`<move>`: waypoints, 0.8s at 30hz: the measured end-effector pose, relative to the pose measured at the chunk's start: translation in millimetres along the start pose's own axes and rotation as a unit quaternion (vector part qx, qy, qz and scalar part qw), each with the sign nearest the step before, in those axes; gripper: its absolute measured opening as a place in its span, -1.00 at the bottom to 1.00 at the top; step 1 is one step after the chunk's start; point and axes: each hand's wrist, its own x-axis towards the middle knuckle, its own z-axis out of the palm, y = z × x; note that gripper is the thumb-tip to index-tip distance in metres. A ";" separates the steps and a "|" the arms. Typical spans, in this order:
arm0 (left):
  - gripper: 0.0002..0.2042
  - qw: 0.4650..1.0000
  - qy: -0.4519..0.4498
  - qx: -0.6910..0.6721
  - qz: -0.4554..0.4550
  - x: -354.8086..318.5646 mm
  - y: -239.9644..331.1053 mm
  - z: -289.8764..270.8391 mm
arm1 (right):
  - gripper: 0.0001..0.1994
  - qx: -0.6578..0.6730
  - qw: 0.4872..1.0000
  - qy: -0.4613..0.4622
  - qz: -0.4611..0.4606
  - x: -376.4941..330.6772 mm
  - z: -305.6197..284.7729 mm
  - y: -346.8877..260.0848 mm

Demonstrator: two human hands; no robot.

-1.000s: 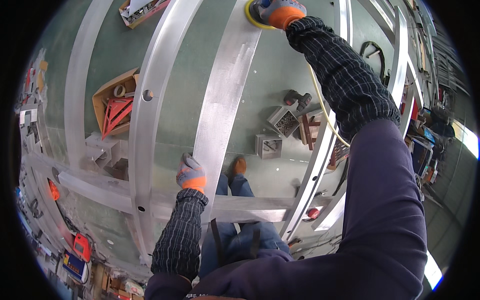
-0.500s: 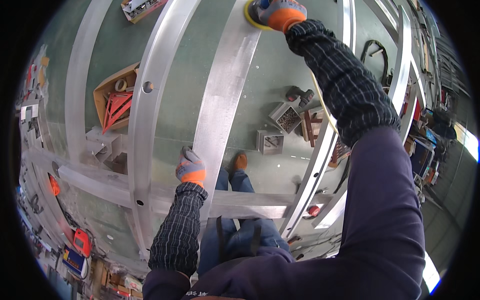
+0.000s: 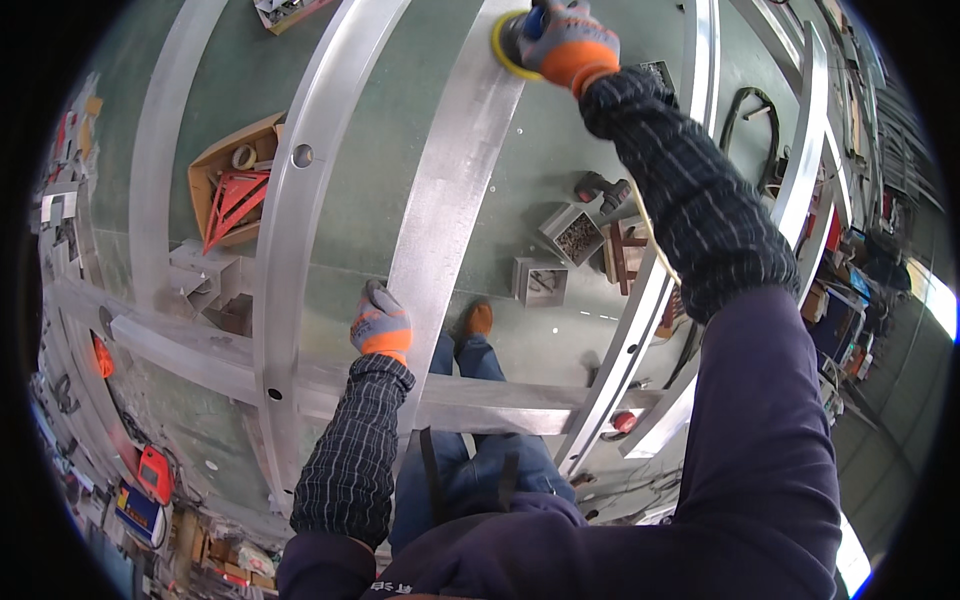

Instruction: The person uses a handheld orbital polisher to smooth the surface of a large metal frame. They move the tool along the edges and flat surfaces, occasionally pausing to adjust the pad or reposition the frame.

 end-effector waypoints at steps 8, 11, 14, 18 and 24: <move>-0.53 0.997 0.062 -0.014 0.046 4.5 -14.3 11.3 | -0.34 -0.002 1.000 -0.021 0.010 -3.8 -3.0 -1.4; -0.53 0.999 0.039 0.003 0.019 0.4 -0.8 3.3 | -0.56 0.064 0.995 0.054 0.050 11.7 -21.0 1.3; -0.52 0.993 0.105 -0.005 0.063 5.3 -19.5 16.4 | -0.47 0.027 0.999 0.015 -0.013 -12.3 -9.1 -23.4; -0.44 1.000 0.007 0.005 0.015 3.0 -15.1 7.2 | -0.46 0.038 0.998 -0.019 -0.054 -30.0 -6.7 -31.9; -0.53 0.999 0.045 -0.004 0.011 -0.3 -1.7 5.3 | -0.55 0.078 0.997 0.029 0.006 11.1 -27.0 -25.1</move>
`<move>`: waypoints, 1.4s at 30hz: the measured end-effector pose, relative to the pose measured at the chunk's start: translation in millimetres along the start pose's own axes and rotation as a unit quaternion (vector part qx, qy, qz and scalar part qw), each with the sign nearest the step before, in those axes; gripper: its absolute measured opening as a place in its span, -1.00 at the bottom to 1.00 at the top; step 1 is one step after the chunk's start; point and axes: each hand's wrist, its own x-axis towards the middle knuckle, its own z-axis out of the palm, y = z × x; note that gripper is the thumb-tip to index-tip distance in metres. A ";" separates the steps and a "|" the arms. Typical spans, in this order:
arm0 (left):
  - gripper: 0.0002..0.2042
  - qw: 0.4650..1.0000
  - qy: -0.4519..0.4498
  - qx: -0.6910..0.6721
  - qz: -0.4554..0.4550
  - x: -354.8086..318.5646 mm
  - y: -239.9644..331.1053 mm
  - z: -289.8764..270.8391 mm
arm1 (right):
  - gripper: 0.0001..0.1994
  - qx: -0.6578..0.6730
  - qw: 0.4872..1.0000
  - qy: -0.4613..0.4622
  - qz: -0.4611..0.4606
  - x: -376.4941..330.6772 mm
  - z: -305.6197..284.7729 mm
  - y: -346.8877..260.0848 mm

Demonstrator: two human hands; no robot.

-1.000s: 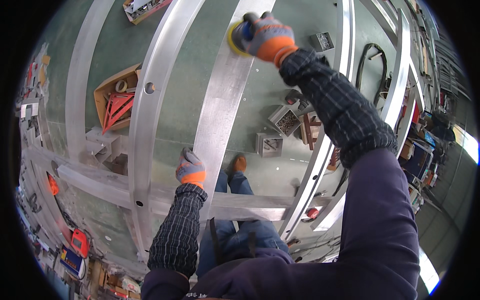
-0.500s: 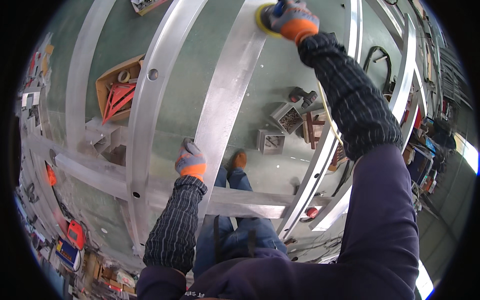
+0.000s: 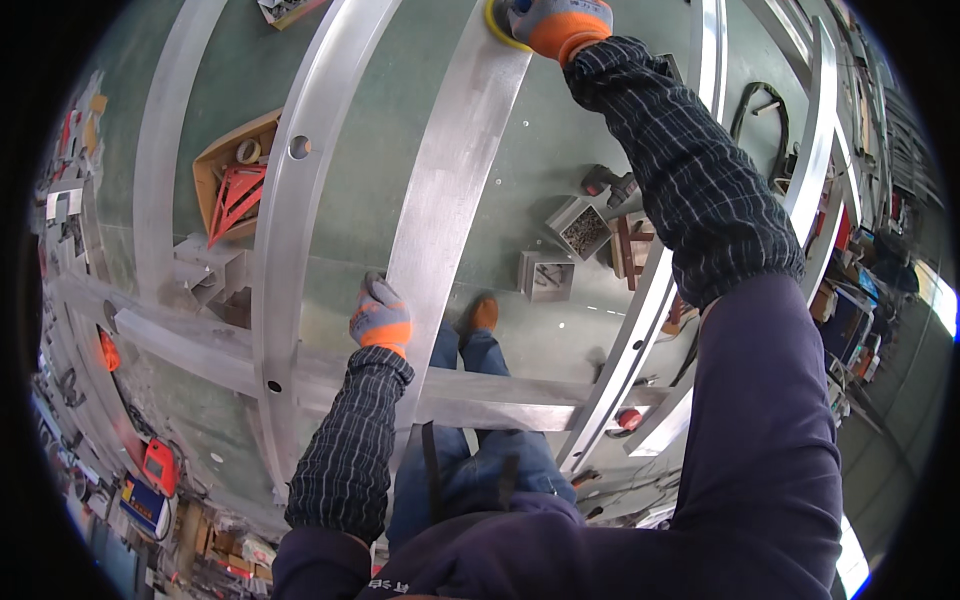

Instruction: The person uses a handheld orbital polisher to smooth the surface of a large metal frame. They move the tool along the edges and flat surfaces, occasionally pausing to adjust the pad or reposition the frame.

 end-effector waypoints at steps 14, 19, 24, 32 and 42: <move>-0.47 0.999 -0.035 0.015 -0.016 3.8 -3.7 -1.9 | -0.61 0.003 0.998 0.037 -0.041 -16.1 14.8 -16.2; -0.45 1.000 -0.022 0.014 -0.001 4.9 -17.5 6.5 | -0.35 -0.057 0.992 -0.042 -0.102 -66.3 30.7 -39.7; -0.49 1.000 -0.007 -0.003 0.008 1.9 -11.0 5.9 | -0.58 0.001 0.999 0.042 -0.028 -11.5 14.7 -19.8; -0.47 1.000 0.003 0.006 -0.007 4.3 -20.9 12.3 | -0.37 -0.056 0.990 -0.093 -0.092 -101.8 22.1 -43.7; -0.45 0.999 0.027 -0.007 0.015 5.0 -19.6 10.9 | -0.45 -0.040 0.998 -0.003 -0.052 -87.6 30.0 -11.3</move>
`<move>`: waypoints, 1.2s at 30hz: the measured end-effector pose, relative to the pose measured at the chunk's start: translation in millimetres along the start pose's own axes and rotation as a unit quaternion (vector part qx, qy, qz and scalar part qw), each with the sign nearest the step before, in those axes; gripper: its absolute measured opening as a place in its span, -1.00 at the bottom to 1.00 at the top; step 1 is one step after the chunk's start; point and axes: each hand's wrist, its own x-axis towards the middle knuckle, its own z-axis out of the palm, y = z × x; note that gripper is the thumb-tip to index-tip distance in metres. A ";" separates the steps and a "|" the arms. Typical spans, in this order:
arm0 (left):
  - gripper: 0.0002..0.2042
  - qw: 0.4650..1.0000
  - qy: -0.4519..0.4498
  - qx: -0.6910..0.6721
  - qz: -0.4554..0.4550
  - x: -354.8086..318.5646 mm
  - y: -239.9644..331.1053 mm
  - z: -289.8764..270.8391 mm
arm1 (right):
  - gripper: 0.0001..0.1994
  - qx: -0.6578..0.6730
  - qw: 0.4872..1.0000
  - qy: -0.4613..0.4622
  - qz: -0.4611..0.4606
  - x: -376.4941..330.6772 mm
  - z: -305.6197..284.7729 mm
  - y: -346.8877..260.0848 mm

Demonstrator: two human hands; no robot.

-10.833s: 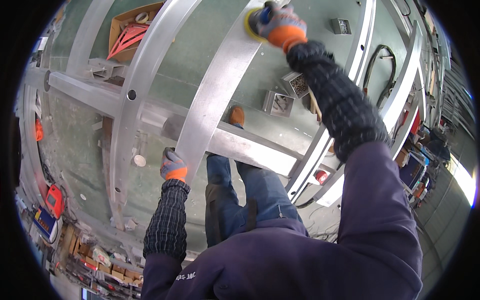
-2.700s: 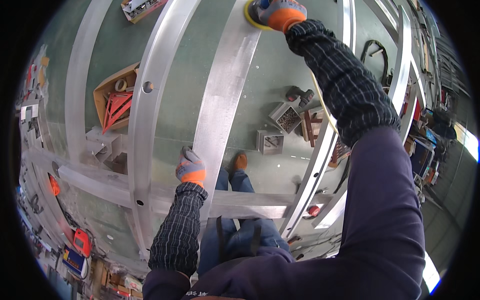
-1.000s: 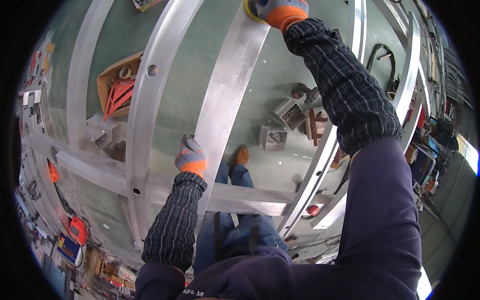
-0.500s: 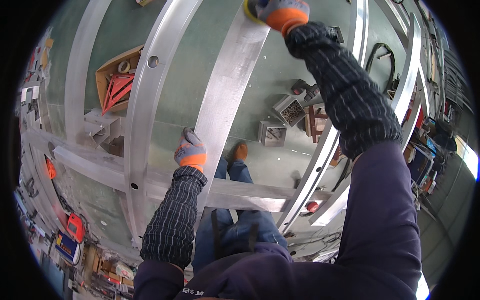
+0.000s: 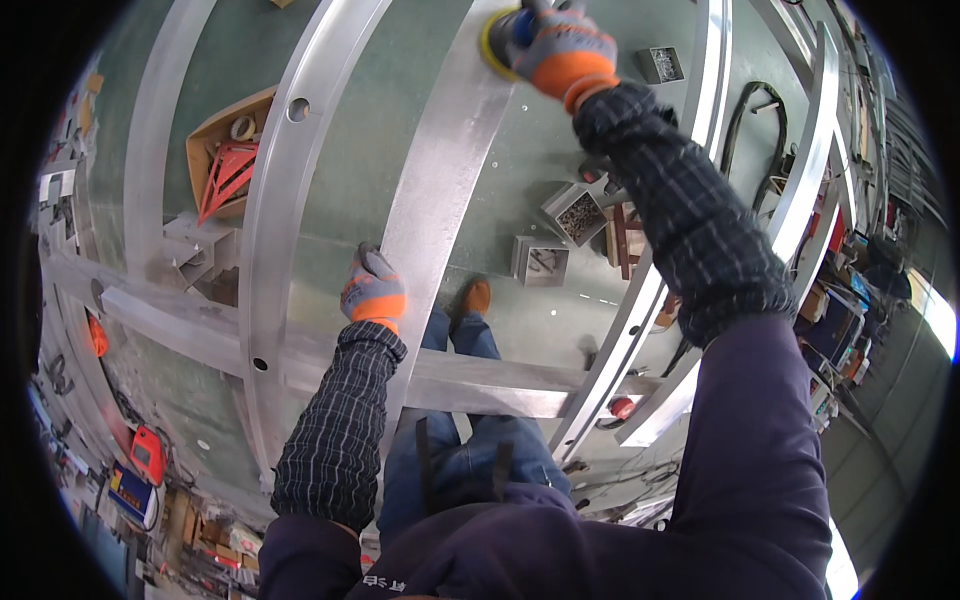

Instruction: The person uses a handheld orbital polisher to smooth the surface of a large metal frame. They move the tool along the edges and flat surfaces, occasionally pausing to adjust the pad or reposition the frame.

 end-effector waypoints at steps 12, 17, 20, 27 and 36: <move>-0.41 0.994 -0.087 0.020 -0.056 -0.9 24.0 -17.5 | -0.60 0.027 0.999 0.019 0.038 13.7 -20.6 0.3; -0.43 0.996 -0.069 0.015 -0.050 -0.7 15.1 -19.9 | -0.51 0.051 0.995 -0.059 -0.067 -16.7 -22.0 -45.8; -0.48 1.000 -0.007 0.007 -0.021 -1.0 5.8 -8.6 | -0.52 0.056 0.996 -0.029 -0.065 7.7 -18.5 -50.1; -0.49 0.999 -0.029 -0.007 -0.026 -0.2 13.1 -14.4 | -0.53 0.033 0.999 0.015 -0.033 48.0 -7.9 -47.3; -0.52 0.999 -0.024 -0.020 -0.009 1.0 10.9 -15.2 | -0.53 0.056 0.996 0.022 -0.062 51.6 -3.7 -53.7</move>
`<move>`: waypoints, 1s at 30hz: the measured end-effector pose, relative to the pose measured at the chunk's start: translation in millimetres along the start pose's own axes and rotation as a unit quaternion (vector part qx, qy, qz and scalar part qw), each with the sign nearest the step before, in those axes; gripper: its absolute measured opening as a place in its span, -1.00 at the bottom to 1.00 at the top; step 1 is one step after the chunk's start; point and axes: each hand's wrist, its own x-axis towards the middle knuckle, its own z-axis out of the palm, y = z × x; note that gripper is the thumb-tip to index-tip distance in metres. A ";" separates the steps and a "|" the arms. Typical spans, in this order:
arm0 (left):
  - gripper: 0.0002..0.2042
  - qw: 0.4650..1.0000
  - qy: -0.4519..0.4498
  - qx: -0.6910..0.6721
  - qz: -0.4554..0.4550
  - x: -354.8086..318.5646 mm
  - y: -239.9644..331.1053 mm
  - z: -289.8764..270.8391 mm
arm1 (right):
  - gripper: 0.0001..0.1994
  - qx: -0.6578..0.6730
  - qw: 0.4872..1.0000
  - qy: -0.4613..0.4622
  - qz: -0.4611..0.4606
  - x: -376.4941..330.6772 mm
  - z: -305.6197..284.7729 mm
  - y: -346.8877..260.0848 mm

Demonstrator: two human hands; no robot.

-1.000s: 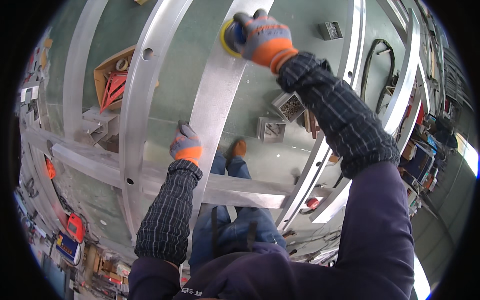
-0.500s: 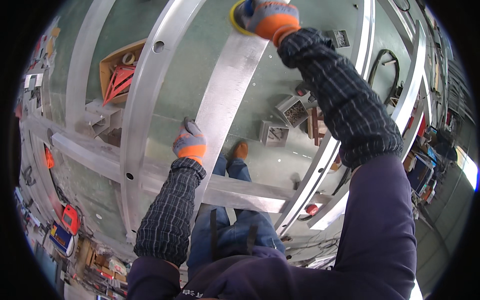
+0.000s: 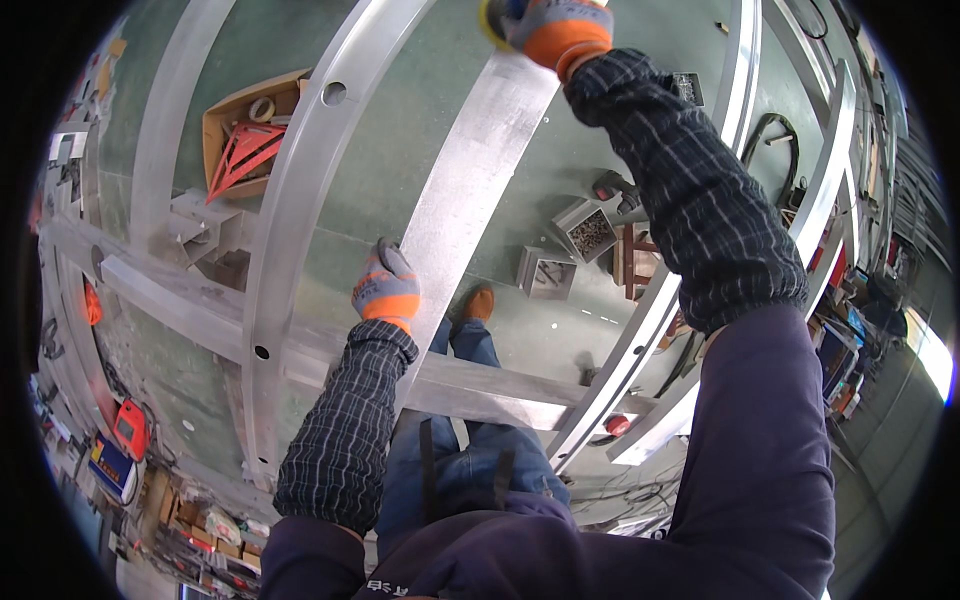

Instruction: The person uses a handheld orbital polisher to smooth the surface of a large metal frame. They move the tool along the edges and flat surfaces, occasionally pausing to adjust the pad or reposition the frame.

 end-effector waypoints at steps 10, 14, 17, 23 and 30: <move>-0.53 1.000 -0.008 0.003 -0.004 -0.3 3.1 -3.3 | -0.54 0.000 0.999 0.003 -0.040 -7.0 7.3 -11.5; -0.49 1.000 -0.023 -0.002 -0.016 0.5 -0.9 -1.2 | -0.50 -0.004 0.996 -0.046 -0.071 -28.4 -3.9 -37.1; -0.49 0.999 -0.029 -0.006 -0.020 -0.8 6.8 -7.2 | -0.53 -0.008 0.999 -0.006 -0.054 -11.0 0.4 -24.3; -0.49 0.999 -0.037 -0.002 -0.022 0.4 0.5 -6.9 | -0.56 0.017 0.997 -0.066 -0.043 -40.7 -15.8 -51.1; -0.49 0.997 -0.065 -0.005 -0.040 1.8 11.8 -15.5 | -0.57 -0.018 1.000 0.004 -0.007 -27.8 -0.5 -13.0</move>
